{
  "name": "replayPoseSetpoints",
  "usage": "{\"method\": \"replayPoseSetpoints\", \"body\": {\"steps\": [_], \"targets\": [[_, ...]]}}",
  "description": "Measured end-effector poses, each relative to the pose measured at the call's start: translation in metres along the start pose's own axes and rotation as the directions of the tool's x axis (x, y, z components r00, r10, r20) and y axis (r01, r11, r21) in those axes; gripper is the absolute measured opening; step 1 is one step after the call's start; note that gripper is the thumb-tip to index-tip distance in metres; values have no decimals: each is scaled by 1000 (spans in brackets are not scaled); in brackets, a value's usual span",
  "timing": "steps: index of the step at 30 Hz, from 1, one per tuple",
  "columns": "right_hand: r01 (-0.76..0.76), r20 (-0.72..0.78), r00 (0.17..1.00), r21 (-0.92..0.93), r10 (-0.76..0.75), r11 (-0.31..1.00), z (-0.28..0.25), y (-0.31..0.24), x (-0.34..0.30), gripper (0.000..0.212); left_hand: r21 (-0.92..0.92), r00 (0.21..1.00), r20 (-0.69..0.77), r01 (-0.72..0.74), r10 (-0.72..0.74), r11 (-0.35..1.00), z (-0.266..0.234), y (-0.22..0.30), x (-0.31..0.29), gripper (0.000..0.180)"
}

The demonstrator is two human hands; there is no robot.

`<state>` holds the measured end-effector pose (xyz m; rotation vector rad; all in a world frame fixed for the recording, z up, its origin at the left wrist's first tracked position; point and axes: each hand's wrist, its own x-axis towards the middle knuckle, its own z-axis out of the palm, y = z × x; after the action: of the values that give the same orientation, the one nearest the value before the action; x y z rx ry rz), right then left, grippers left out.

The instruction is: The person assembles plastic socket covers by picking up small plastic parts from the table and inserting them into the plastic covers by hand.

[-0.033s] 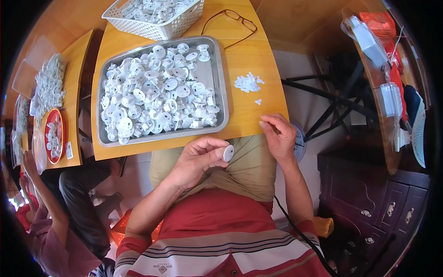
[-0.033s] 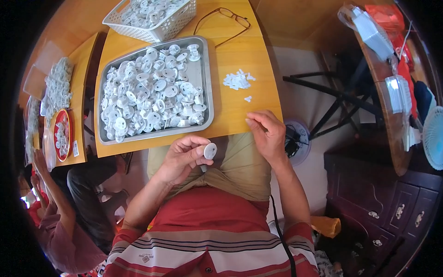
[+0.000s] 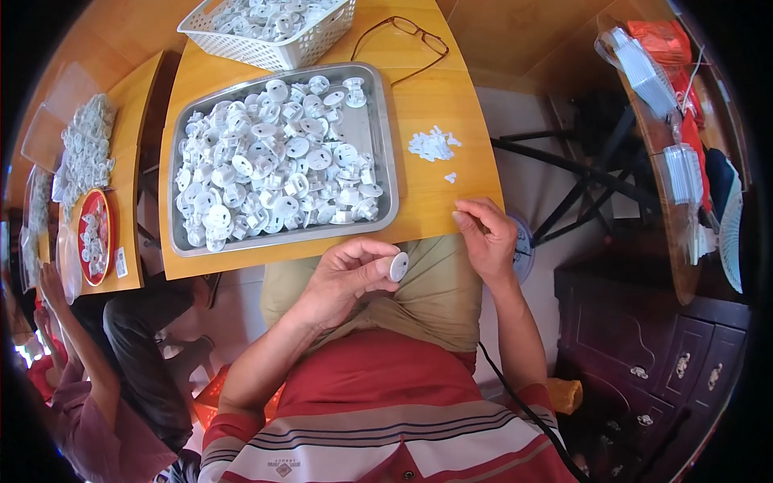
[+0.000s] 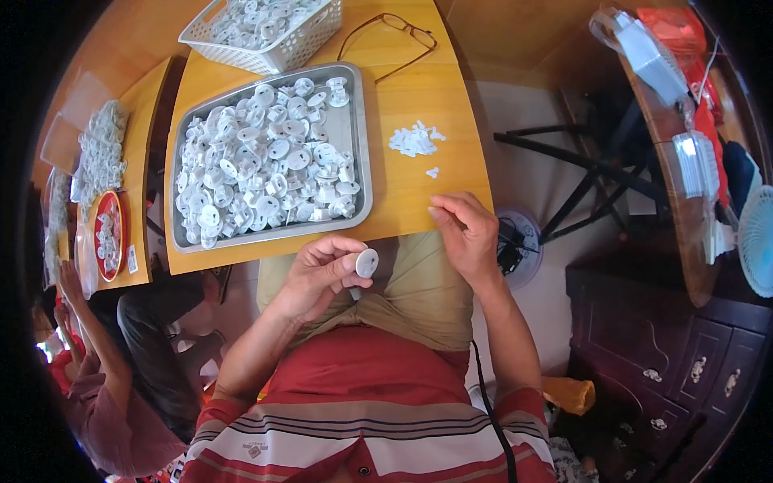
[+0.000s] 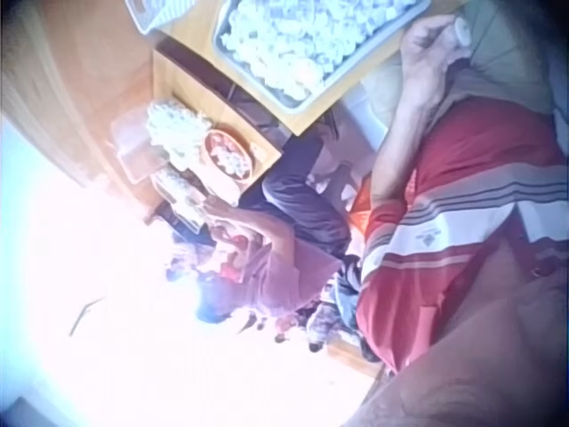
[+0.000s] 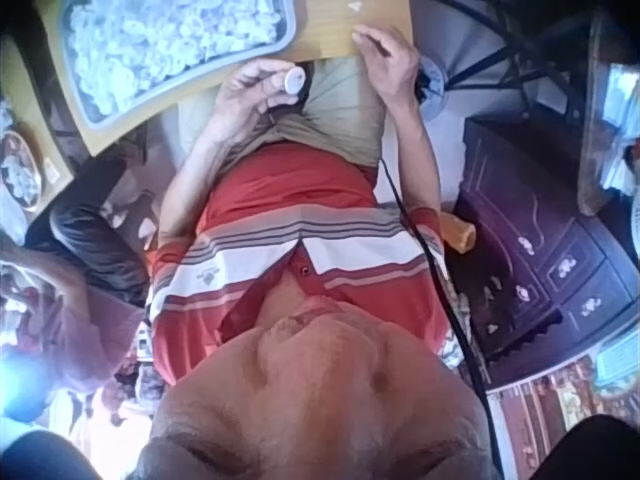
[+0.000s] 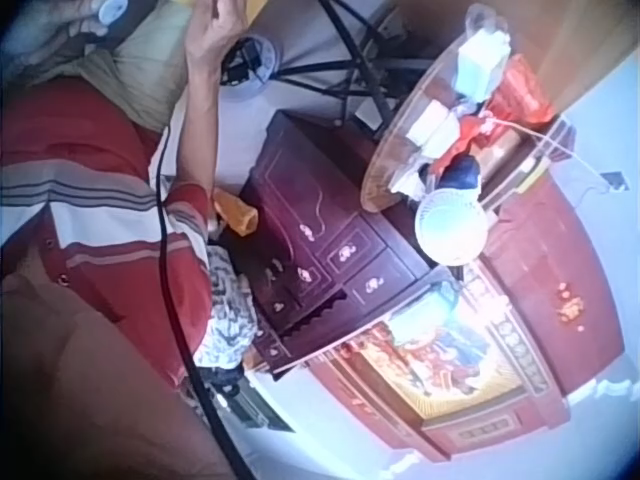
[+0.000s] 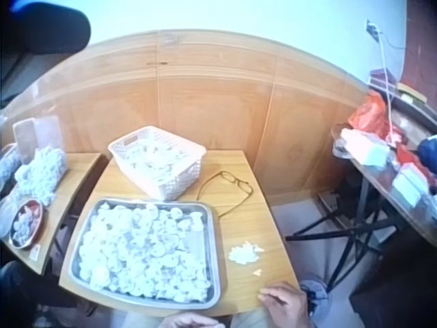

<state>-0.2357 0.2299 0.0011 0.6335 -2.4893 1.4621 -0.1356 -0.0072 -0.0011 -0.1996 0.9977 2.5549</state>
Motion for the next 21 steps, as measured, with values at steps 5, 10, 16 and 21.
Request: {"method": "replayPoseSetpoints", "body": {"steps": [5,10,16,21], "targets": [[-121,-4,993,108,122,987,-1,8,-3,11,-14,1000,-17,-15,15,1000,4,0,5,19],[-44,10,999,68,43,997,-5,9,3,10,-15,999,-42,-14,13,1000,9,3,8,21],[-28,22,999,85,26,996,-5,14,2,11,-6,998,-58,-26,25,1000,14,3,9,20],[-5,51,999,98,0,995,-10,10,3,12,8,997,-66,-35,35,999,18,2,13,20]]}}
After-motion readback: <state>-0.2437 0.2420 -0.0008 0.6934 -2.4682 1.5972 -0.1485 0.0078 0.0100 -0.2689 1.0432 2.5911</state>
